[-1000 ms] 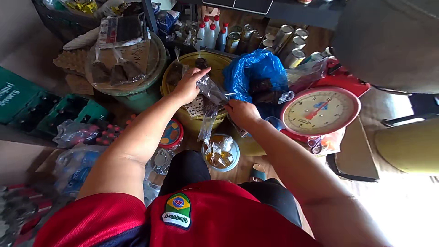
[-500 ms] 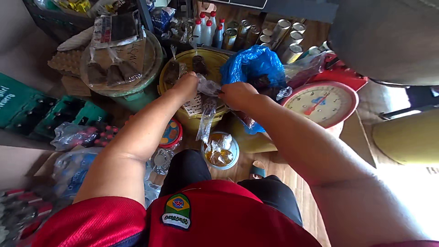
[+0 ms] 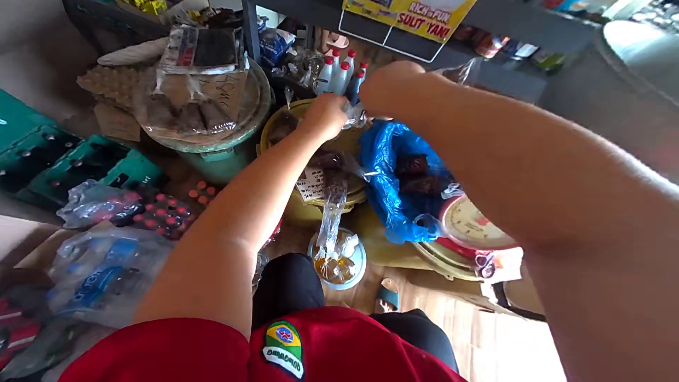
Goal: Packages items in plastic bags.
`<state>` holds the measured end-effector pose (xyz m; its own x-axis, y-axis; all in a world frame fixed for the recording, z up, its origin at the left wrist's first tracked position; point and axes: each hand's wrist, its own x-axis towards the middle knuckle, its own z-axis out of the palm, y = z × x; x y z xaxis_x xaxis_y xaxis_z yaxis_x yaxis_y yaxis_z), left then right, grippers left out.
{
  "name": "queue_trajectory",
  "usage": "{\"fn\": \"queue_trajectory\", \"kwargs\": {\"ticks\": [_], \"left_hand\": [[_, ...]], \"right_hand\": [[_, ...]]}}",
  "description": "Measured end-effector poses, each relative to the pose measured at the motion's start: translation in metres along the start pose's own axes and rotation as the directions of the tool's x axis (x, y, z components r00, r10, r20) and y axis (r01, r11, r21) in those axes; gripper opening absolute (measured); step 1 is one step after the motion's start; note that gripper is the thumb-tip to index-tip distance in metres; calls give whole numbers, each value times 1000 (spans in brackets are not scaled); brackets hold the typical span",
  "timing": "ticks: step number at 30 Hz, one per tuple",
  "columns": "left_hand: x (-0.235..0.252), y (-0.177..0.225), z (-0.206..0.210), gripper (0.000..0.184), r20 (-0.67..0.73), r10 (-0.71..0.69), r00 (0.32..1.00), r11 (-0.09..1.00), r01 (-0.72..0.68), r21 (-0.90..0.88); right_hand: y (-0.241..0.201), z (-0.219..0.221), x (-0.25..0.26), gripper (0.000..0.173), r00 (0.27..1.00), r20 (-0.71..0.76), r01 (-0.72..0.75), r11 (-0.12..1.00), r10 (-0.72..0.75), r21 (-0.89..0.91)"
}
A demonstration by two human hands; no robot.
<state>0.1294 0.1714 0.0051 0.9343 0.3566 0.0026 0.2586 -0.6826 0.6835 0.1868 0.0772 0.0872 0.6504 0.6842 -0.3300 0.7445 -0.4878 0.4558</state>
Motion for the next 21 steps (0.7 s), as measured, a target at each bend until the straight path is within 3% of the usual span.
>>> {"fn": "queue_trajectory", "kwargs": {"ticks": [5,8,10,13,17,21], "left_hand": [[26,-19,-18,40,18,-116,993,970,117,-213],[33,-23,-22,41,29,-95,995,963,99,-253],[36,-24,-22,52,14,-70,997,961,71,-267],[36,-23,-21,62,8,-49,999,979,50,-199],[38,-24,-17,38,33,-30,999,999,31,-38],[37,-23,-21,29,95,-60,994,995,52,86]], "right_hand": [[-2,-38,16,35,998,-53,28,994,-34,-105],[-6,-50,25,34,997,-48,53,991,-59,-125],[-3,-52,35,37,995,-61,77,991,-84,-111],[5,-49,49,41,992,-68,99,992,-104,-72],[7,-41,49,41,994,-65,86,996,-85,0],[14,-31,49,35,986,-54,158,988,-157,-1]]}}
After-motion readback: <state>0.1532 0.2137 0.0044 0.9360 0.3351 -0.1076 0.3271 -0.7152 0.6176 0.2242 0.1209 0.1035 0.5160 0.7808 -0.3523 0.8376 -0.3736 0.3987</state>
